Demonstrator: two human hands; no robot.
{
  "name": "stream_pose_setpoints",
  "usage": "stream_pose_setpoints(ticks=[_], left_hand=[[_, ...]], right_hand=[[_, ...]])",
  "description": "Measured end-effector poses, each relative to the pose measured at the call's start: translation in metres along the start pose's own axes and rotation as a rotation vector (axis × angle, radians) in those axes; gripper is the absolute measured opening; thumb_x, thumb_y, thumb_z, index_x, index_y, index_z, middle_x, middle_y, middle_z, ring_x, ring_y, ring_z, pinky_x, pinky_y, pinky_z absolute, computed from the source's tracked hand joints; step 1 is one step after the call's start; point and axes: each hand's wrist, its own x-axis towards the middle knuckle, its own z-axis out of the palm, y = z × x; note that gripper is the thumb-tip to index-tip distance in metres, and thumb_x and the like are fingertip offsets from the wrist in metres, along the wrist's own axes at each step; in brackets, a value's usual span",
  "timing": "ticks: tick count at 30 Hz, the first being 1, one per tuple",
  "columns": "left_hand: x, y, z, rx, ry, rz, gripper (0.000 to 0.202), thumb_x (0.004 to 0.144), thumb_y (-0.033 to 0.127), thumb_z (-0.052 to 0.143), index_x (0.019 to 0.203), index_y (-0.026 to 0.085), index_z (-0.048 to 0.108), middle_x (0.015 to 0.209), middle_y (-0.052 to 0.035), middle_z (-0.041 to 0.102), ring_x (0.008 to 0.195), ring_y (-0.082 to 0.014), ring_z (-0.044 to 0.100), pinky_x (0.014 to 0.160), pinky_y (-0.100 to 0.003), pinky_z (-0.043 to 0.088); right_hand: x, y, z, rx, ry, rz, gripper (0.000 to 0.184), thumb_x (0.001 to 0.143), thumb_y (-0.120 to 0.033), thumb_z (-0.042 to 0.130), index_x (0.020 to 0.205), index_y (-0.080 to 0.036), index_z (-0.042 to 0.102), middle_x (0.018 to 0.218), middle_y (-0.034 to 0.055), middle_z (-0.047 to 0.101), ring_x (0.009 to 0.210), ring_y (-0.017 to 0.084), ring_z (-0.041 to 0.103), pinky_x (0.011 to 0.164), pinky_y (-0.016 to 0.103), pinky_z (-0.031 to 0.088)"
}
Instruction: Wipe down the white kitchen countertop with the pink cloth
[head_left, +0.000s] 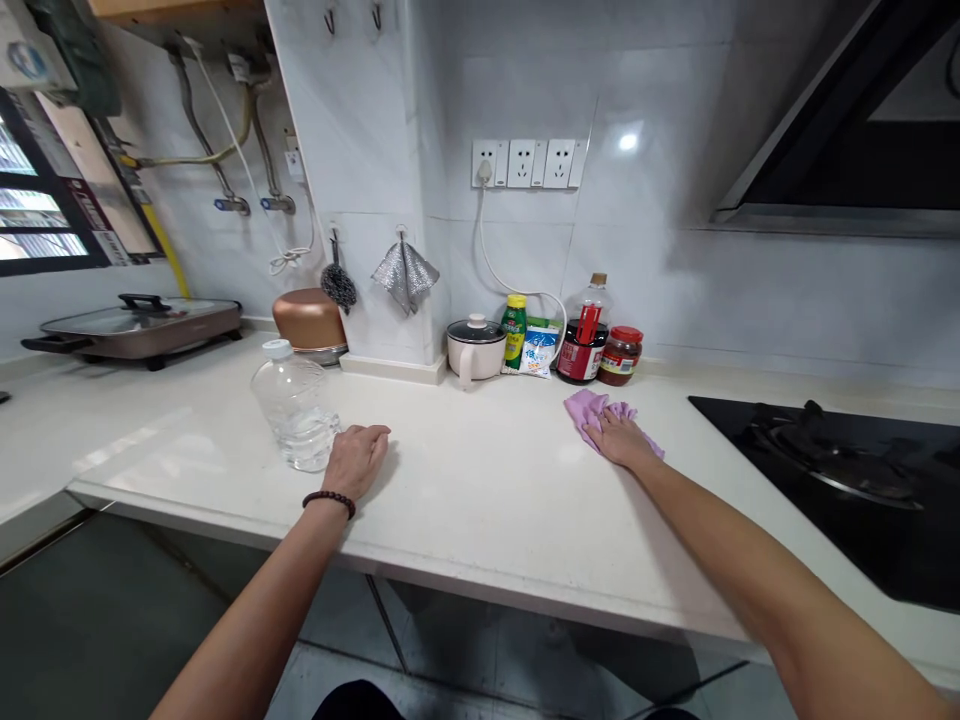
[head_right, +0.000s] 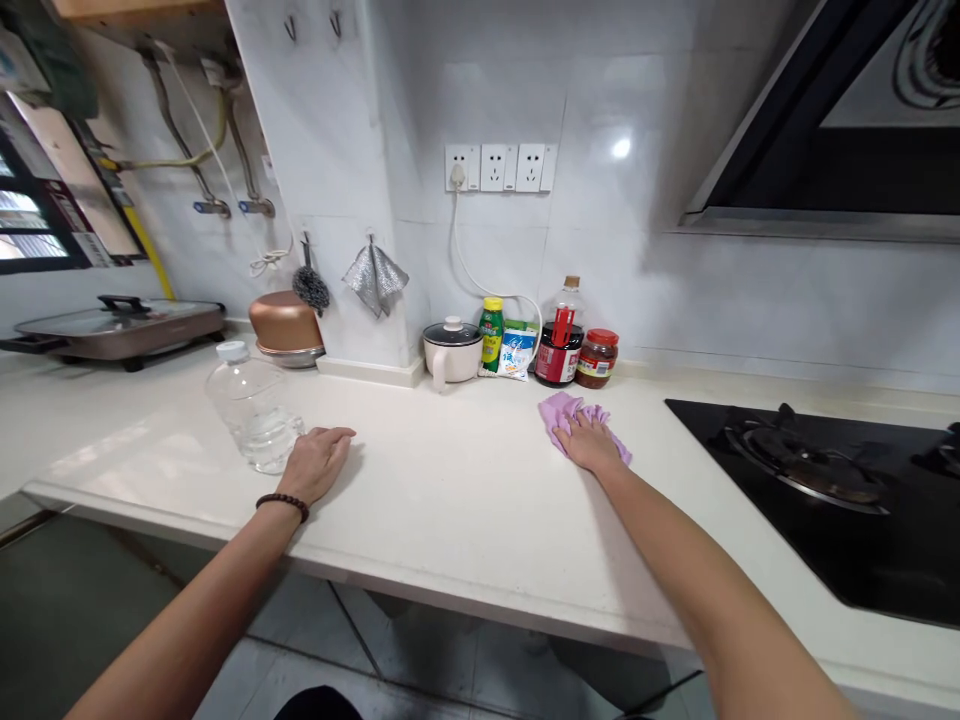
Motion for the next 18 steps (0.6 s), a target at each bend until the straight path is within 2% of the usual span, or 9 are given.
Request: stream_pose_setpoints(ticks=[4, 8, 12, 15, 18], left_hand=[[0.000, 0.002, -0.003, 0.020, -0.007, -0.020, 0.047, 0.099, 0.032, 0.038, 0.115, 0.018, 0.080, 0.100, -0.0123, 0.079, 0.105, -0.0294, 0.071, 0.102, -0.044, 0.051], [0.001, 0.004, -0.004, 0.013, -0.019, -0.028, 0.048, 0.099, 0.032, 0.037, 0.116, 0.017, 0.080, 0.101, -0.0128, 0.079, 0.108, -0.0296, 0.071, 0.104, -0.044, 0.050], [0.001, 0.003, -0.003, 0.004, -0.011, -0.025, 0.048, 0.099, 0.033, 0.037, 0.115, 0.017, 0.080, 0.103, -0.0139, 0.079, 0.110, -0.0312, 0.070, 0.103, -0.046, 0.049], [0.000, 0.003, -0.003, -0.011, -0.002, -0.008, 0.048, 0.098, 0.033, 0.038, 0.115, 0.018, 0.080, 0.101, -0.0143, 0.079, 0.109, -0.0322, 0.069, 0.101, -0.047, 0.050], [-0.001, 0.004, -0.003, -0.036, 0.003, 0.002, 0.047, 0.098, 0.034, 0.038, 0.114, 0.018, 0.079, 0.101, -0.0142, 0.079, 0.109, -0.0325, 0.069, 0.100, -0.048, 0.050]], right_hand=[[0.000, -0.010, -0.006, 0.003, 0.002, 0.018, 0.076, 0.109, -0.058, 0.015, 0.170, -0.013, 0.024, 0.174, 0.0170, 0.014, 0.160, 0.038, 0.015, 0.128, 0.059, 0.015], [-0.021, -0.016, -0.007, -0.016, -0.003, 0.008, 0.075, 0.110, -0.058, 0.017, 0.170, -0.015, 0.026, 0.174, 0.0153, 0.016, 0.160, 0.039, 0.014, 0.129, 0.057, 0.015], [-0.060, -0.018, -0.001, -0.022, 0.014, -0.104, 0.077, 0.109, -0.061, 0.017, 0.170, -0.015, 0.027, 0.174, 0.0133, 0.017, 0.161, 0.037, 0.010, 0.130, 0.055, 0.014], [-0.101, -0.014, 0.005, -0.013, 0.043, -0.240, 0.081, 0.108, -0.068, 0.017, 0.169, -0.016, 0.030, 0.174, 0.0118, 0.020, 0.161, 0.035, 0.004, 0.131, 0.054, 0.014], [-0.145, -0.008, 0.009, 0.020, 0.074, -0.336, 0.082, 0.108, -0.073, 0.017, 0.168, -0.021, 0.035, 0.174, 0.0088, 0.020, 0.162, 0.033, 0.005, 0.132, 0.054, 0.016]])
